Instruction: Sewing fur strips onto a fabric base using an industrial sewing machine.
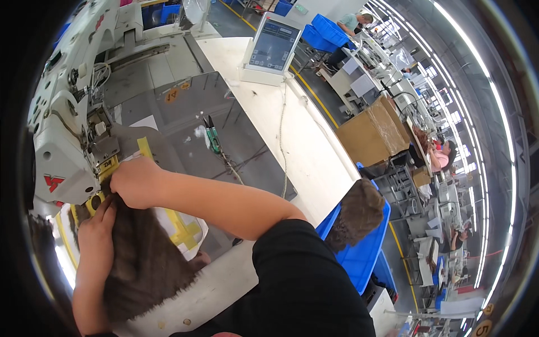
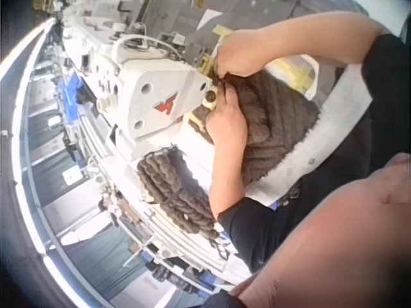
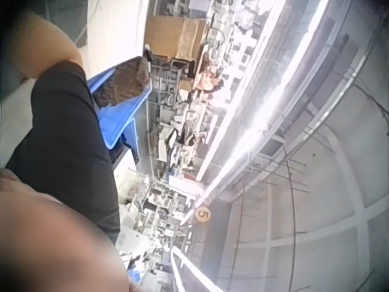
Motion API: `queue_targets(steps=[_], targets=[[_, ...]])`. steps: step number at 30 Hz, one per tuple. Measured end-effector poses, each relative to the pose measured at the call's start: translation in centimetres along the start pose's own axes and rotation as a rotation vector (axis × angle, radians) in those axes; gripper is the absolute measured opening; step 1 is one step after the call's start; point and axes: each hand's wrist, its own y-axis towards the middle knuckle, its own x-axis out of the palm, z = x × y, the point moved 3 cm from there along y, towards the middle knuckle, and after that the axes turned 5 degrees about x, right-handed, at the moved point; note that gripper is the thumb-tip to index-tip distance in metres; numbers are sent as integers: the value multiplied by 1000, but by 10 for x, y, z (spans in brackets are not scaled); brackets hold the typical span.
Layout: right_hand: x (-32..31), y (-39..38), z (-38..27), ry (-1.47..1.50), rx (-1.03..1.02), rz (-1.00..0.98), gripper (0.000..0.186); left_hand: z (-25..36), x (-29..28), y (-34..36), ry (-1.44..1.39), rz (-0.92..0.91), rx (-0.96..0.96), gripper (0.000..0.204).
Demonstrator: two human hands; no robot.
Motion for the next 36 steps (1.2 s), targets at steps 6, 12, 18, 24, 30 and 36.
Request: queue_targets(steps=[6, 12, 18, 24, 30, 36], targets=[[2, 1, -1, 60, -14, 36, 33, -4, -1, -7, 28, 7, -7, 44], [3, -5, 9, 122, 20, 125, 33, -3, 2, 2, 63, 50, 47, 38], [4, 0, 8, 219, -60, 256, 30, -3, -2, -4, 143, 122, 104, 32], [-7, 2, 1, 97, 71, 63, 40, -10, -1, -6, 159, 125, 75, 28], [0, 6, 7, 138, 62, 102, 35, -16, -8, -9, 158, -34, 16, 42], [10, -6, 5, 277, -30, 304, 18, -20, -4, -13, 162, -16, 22, 44]])
